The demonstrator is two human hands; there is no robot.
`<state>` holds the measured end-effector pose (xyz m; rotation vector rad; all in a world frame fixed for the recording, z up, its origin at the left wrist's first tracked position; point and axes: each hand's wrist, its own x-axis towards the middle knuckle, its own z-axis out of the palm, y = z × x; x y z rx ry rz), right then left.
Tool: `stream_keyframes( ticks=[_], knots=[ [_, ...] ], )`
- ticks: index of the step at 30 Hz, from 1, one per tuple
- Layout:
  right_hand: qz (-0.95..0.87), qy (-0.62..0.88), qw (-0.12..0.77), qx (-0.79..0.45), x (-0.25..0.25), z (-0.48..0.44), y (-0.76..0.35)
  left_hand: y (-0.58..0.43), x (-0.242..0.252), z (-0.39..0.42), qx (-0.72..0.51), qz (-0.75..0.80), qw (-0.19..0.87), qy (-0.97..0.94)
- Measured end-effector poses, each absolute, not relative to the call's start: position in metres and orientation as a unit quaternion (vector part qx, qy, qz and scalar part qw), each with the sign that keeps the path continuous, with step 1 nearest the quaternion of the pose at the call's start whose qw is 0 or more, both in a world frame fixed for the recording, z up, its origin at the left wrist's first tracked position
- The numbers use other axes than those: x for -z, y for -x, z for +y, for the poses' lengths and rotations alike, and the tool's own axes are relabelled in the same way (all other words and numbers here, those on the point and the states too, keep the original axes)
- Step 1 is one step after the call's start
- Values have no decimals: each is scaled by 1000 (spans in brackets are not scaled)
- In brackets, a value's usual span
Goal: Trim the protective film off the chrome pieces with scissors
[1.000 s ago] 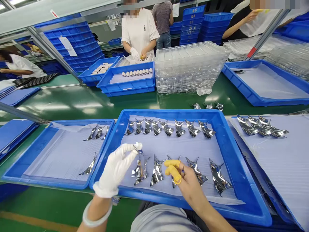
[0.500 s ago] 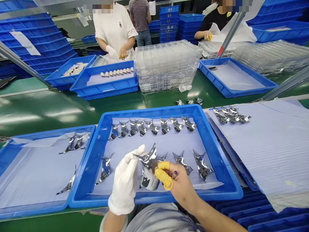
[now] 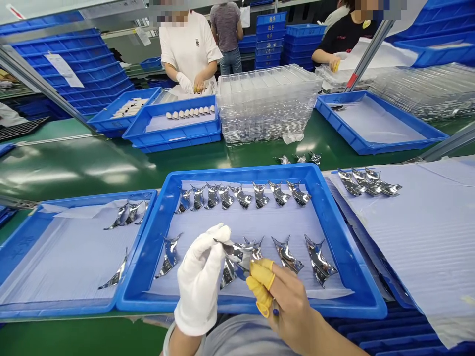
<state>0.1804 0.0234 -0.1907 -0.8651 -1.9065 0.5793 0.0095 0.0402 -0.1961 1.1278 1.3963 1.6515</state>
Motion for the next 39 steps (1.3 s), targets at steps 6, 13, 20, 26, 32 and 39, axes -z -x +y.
stream_keyframes(
  ticks=[6, 13, 20, 26, 32, 39],
  knots=[
    [-777, 375, 486, -140, 198, 23, -181, -4, 200, 33, -642, 518, 354, -441],
    [-773, 369, 512, -61, 199, 24, -178, -9, 200, 35, -615, 479, 307, -546],
    [-796, 329, 504, -69, 197, 30, -181, -11, 192, 36, -642, 493, 235, -539],
    [-747, 351, 525, -208, 201, 37, -175, -15, 178, 35, -633, 456, 106, -616],
    [-675, 335, 530, -390, 203, 44, -172, -9, 166, 33, -561, 416, 64, -713],
    [-601, 284, 519, -537, 196, 41, -172, -17, 174, 36, -656, 494, 224, -524]
  ],
)
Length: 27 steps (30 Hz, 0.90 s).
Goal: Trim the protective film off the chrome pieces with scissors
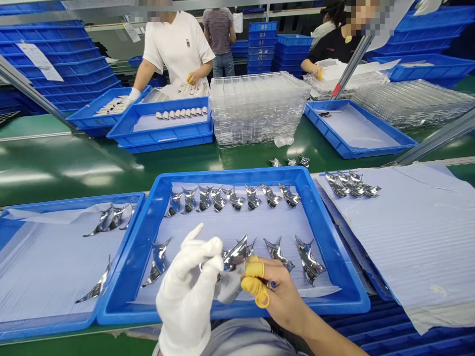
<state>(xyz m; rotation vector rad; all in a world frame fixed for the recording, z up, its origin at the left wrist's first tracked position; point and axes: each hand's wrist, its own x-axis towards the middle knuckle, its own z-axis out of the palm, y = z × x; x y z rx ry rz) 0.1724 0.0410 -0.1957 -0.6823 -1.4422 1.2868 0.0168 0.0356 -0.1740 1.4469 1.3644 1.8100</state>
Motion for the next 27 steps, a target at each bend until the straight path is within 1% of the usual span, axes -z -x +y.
stream_keyframes(
  ticks=[2, 4, 8, 12, 16, 20, 27],
  knots=[
    [-585, 276, 508, -569, 191, 39, -173, -16, 178, 36, -647, 545, 303, -438],
    [-580, 276, 497, -583, 187, 38, -174, -15, 179, 37, -628, 581, 360, -373],
    [-573, 283, 485, -597, 182, 38, -175, -14, 179, 41, -621, 589, 405, -322],
    [-538, 292, 464, -640, 181, 38, -174, -16, 177, 44, -626, 581, 395, -338],
    [-462, 299, 436, -712, 183, 37, -174, -17, 174, 46, -625, 579, 385, -355],
    [-386, 302, 426, -760, 190, 36, -171, -19, 171, 47, -623, 580, 379, -364],
    [-296, 287, 415, -811, 197, 39, -165, -23, 166, 50, -646, 553, 288, -441]
  ],
)
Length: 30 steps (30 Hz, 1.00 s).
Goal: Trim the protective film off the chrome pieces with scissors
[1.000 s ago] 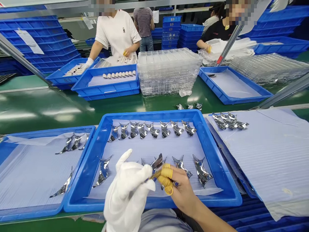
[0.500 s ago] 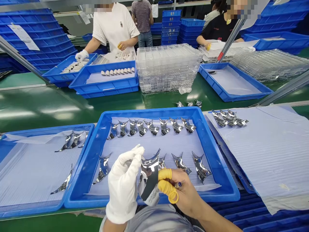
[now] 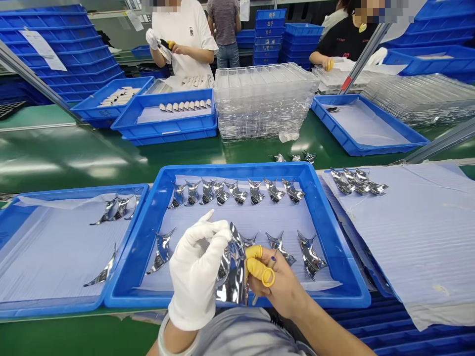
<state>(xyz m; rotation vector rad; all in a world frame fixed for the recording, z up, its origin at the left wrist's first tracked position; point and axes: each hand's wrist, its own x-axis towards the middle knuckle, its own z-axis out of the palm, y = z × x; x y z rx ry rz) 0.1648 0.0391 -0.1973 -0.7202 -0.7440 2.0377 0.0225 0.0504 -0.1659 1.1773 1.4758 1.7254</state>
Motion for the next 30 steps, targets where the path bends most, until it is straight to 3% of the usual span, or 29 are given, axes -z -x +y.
stream_keyframes(
  ticks=[6, 21, 30],
  knots=[
    [-279, 296, 413, -815, 198, 40, -163, -22, 161, 51, -636, 520, 276, -499],
    [-322, 318, 466, -760, 185, 33, -162, -20, 158, 55, -600, 584, 444, -318],
    [-312, 322, 476, -757, 184, 31, -161, -18, 170, 52, -586, 565, 493, -308]
  ],
)
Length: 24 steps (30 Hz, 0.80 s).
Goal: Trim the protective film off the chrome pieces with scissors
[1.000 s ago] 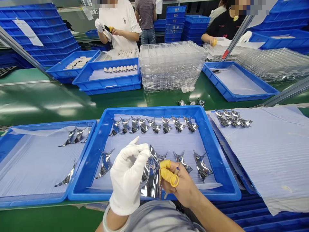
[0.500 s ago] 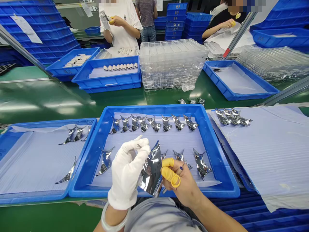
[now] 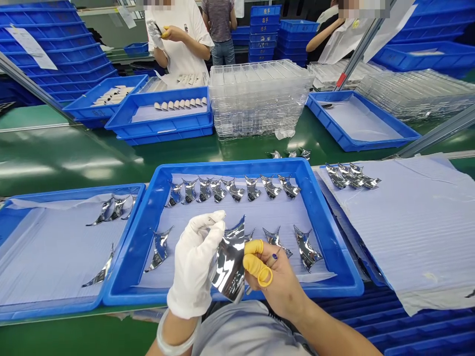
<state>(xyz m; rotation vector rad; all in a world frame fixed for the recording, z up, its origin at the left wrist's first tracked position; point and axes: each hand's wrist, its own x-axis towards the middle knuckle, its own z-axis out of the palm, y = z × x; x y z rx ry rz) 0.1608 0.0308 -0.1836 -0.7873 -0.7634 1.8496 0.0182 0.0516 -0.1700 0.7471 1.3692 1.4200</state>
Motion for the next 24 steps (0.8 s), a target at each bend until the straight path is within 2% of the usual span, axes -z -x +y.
stream_keyframes(
  ticks=[7, 11, 15, 24],
  knots=[
    [-306, 338, 479, -750, 184, 33, -160, -12, 167, 51, -551, 541, 511, -377],
    [-283, 369, 492, -736, 185, 37, -160, -6, 168, 47, -479, 490, 565, -460],
    [-312, 392, 501, -706, 182, 38, -161, -7, 172, 43, -415, 496, 603, -467],
    [-330, 323, 487, -742, 184, 36, -165, -8, 171, 51, -553, 542, 485, -407]
  ],
)
